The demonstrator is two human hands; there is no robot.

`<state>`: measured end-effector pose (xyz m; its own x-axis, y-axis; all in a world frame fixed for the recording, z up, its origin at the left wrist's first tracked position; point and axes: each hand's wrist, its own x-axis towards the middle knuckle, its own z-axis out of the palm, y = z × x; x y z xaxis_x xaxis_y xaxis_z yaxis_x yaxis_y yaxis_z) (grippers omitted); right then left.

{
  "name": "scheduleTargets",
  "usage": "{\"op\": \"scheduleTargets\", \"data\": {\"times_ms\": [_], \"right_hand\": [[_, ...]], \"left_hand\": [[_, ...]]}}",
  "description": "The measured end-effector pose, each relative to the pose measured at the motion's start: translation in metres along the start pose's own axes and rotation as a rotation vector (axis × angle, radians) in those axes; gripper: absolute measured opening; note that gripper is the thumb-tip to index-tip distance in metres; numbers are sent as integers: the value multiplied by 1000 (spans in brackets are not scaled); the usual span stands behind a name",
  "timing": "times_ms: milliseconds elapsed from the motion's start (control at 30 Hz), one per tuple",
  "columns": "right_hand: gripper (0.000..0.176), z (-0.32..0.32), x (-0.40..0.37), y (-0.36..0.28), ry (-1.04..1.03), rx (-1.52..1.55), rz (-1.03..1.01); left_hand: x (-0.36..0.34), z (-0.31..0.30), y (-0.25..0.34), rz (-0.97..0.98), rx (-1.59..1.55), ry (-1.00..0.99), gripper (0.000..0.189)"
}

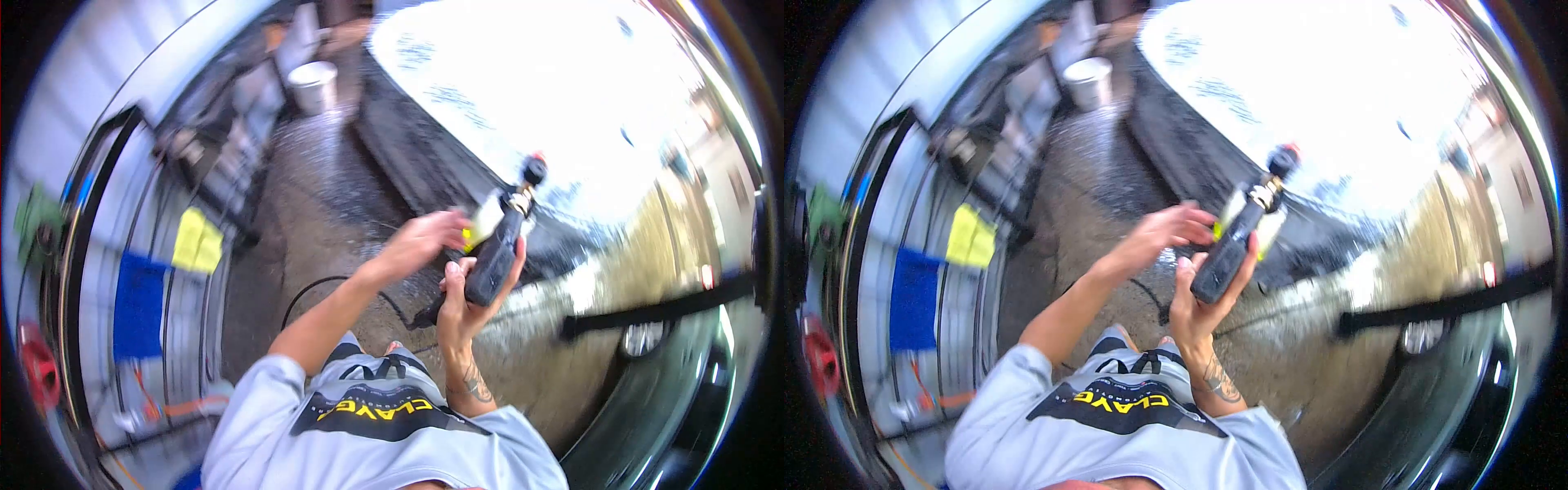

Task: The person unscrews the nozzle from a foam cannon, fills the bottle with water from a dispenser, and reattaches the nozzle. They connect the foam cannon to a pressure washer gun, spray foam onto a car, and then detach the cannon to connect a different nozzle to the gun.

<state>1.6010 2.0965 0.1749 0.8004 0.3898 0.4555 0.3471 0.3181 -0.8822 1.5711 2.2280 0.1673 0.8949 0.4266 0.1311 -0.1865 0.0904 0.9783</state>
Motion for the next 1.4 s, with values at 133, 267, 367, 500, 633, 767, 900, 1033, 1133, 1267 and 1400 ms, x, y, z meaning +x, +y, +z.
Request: {"op": "scheduleTargets", "data": {"times_ms": [133,267,367,500,633,767,900,1033,1133,1267,1400], "right_hand": [[92,54,-47,74,-253,92,33],[106,104,-113,126,-519,100,145],[99,119,-91,117,-886,-41,-220],[72,151,-34,162,-886,272,297],[75,286,-11,151,-1202,387,438],[56,364,-78,91,-1495,747,555],[34,359,-164,39,-1514,628,439],[32,351,-224,-22,-1946,596,353],[32,325,-264,-84,-2206,796,521],[23,288,-328,-161,-2443,1058,362],[34,283,-389,-292,-2441,1178,605]], "left_hand": [[19,-37,28,-557,-147,-46,48],[-19,-114,-23,-477,-211,114,39],[-65,-158,-14,-280,78,385,42],[-144,-194,4,-152,475,733,40],[-206,-207,14,-5,647,952,26],[-248,-181,21,-79,839,1264,30],[-300,-121,25,-218,810,1650,26],[-332,-69,15,-164,895,2120,27],[-357,-17,31,62,575,2257,24],[-413,61,39,280,280,2154,20],[-454,137,18,158,476,2450,26]]}}
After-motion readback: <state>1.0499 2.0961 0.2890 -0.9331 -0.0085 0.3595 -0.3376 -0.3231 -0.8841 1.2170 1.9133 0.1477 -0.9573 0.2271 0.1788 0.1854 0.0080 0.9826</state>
